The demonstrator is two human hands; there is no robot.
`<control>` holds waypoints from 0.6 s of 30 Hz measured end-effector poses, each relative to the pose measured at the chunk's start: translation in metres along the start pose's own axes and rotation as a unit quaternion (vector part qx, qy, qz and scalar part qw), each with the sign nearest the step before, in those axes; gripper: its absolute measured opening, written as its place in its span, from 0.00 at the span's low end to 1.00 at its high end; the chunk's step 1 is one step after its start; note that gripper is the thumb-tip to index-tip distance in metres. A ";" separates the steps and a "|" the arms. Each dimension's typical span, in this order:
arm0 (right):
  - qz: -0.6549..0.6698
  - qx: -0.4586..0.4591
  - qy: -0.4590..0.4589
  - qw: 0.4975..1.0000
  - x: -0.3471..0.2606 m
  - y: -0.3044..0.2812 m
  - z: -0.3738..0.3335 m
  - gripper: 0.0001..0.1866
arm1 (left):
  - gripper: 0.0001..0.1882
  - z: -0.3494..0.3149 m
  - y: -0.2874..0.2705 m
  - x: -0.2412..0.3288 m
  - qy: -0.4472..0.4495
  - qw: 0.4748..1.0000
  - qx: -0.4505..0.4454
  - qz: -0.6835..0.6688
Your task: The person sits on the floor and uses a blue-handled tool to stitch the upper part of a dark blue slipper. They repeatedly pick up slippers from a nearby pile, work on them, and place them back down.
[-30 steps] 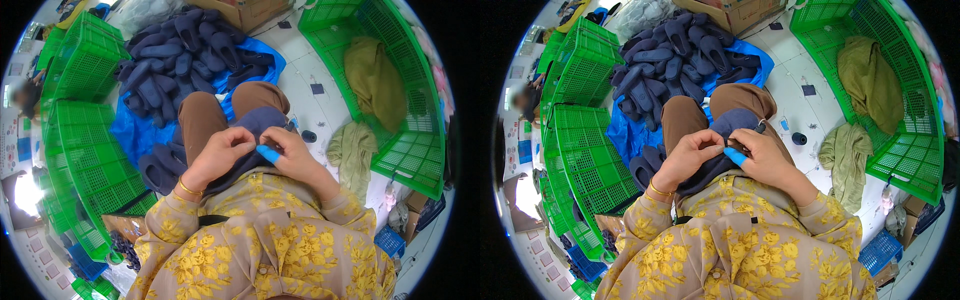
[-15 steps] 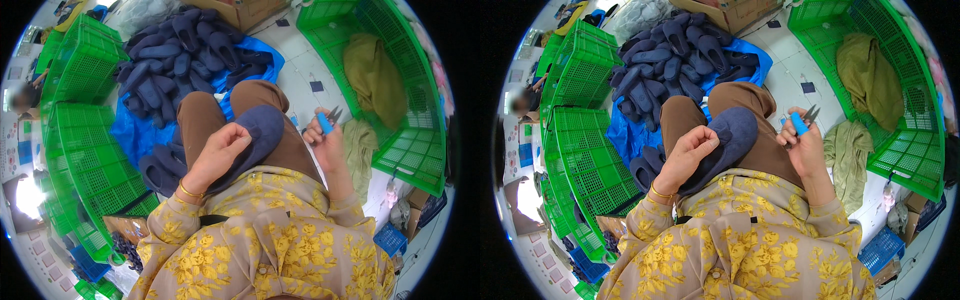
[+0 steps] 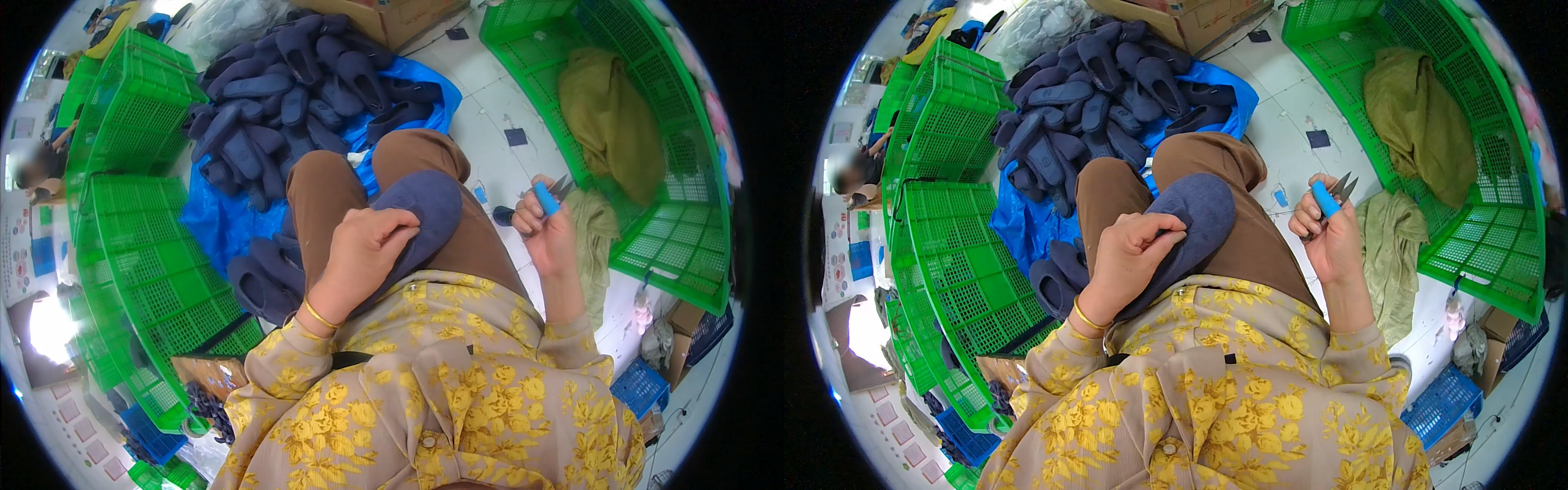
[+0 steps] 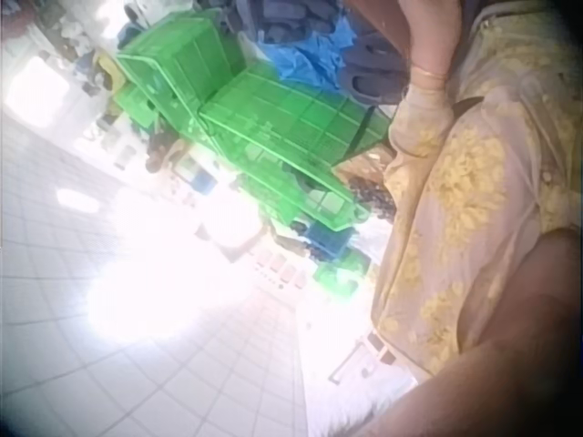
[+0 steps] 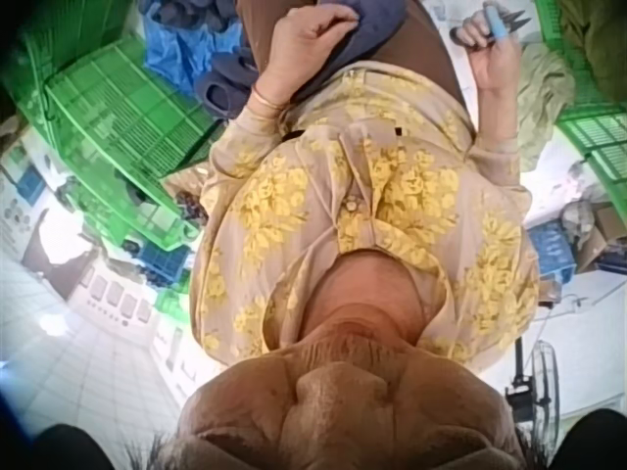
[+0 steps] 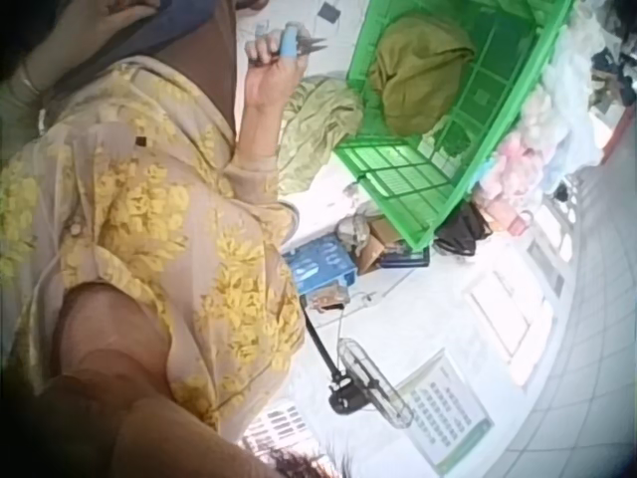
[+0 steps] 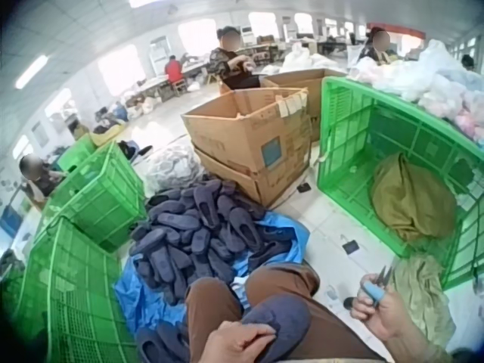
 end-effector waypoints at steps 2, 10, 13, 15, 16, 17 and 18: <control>-0.031 -0.015 -0.006 0.999 -0.003 0.010 -0.004 0.06 | 0.06 0.001 0.002 0.004 0.025 0.998 0.021 0.060; -0.118 -0.121 -0.039 0.985 -0.039 0.073 -0.022 0.05 | 0.05 0.010 0.010 0.017 0.099 0.976 -0.004 0.192; 0.015 -0.176 -0.111 0.978 -0.078 0.087 -0.026 0.05 | 0.06 0.007 0.010 0.014 0.091 0.974 -0.025 0.205; 0.008 -0.177 -0.141 0.974 -0.097 0.090 -0.029 0.07 | 0.05 0.006 0.012 0.011 0.074 0.980 -0.034 0.182; 0.004 -0.178 -0.156 0.972 -0.101 0.091 -0.030 0.09 | 0.05 0.006 0.012 0.009 0.059 0.987 -0.033 0.143; -0.041 -0.207 -0.115 0.971 -0.097 0.090 -0.027 0.09 | 0.04 0.007 0.014 0.006 0.046 0.993 -0.033 0.102; -0.230 -0.122 -0.132 0.956 -0.086 0.085 -0.028 0.09 | 0.04 0.008 0.014 0.003 0.032 0.997 -0.033 0.063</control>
Point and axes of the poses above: each hand's wrist, its own z-axis towards the middle knuckle, its own y-axis out of the palm, x = y × z, the point moved 2 cm from there along z, towards the middle knuckle, and after that the axes turned 14 degrees about z, right-handed, at the moved point
